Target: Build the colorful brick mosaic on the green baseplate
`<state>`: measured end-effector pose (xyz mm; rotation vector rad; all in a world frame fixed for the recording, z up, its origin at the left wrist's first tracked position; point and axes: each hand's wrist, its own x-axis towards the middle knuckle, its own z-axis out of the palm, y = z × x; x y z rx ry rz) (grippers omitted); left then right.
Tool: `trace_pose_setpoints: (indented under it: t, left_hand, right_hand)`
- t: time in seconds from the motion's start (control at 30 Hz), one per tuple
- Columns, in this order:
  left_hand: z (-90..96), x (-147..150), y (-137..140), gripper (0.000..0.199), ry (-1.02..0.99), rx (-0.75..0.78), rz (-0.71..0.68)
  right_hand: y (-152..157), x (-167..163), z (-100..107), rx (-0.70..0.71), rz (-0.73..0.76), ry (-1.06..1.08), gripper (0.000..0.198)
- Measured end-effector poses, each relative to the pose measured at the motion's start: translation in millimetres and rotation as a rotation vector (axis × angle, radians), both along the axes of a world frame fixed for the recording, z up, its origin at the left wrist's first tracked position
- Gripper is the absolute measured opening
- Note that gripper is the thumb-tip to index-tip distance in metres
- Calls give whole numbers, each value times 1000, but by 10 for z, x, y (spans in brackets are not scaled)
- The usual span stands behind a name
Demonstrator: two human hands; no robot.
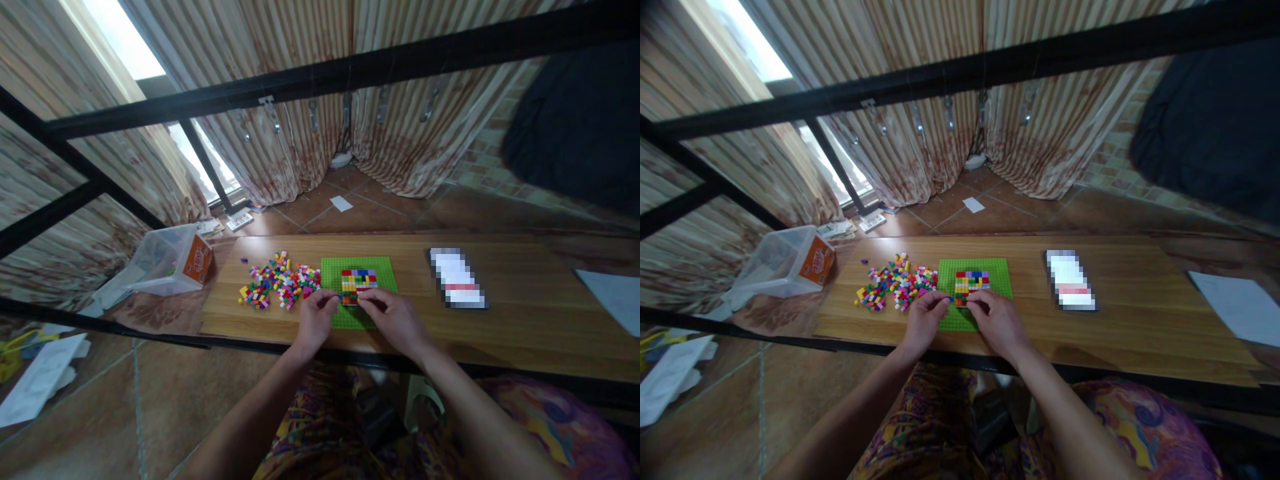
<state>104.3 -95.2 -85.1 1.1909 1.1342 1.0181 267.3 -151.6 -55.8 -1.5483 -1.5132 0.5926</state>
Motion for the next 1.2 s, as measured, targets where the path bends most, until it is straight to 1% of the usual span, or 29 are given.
trace_pose_setpoints:
  t: [0.13,0.33,0.47,0.67,0.87,1.07,1.2]
  left_hand:
    - [-48,55,40,12,11,44,12]
    - [-35,127,61,12,33,45,14]
    - [-60,161,82,8,88,66,40]
    - [-53,212,60,7,171,79,76]
    - [-60,239,79,8,241,92,82]
    - [-65,256,126,7,236,64,75]
    - [-42,259,94,6,214,73,90]
  right_hand:
    - [9,56,11,-3,-42,-5,17]
    - [3,74,29,-8,-42,-40,18]
    - [3,72,41,-17,-43,-45,17]
    - [4,71,40,-15,-34,-40,16]
    - [-5,74,15,-6,-40,-41,16]
    - [-24,75,18,-17,-32,-48,18]
    - [-44,71,35,-27,-28,-54,20]
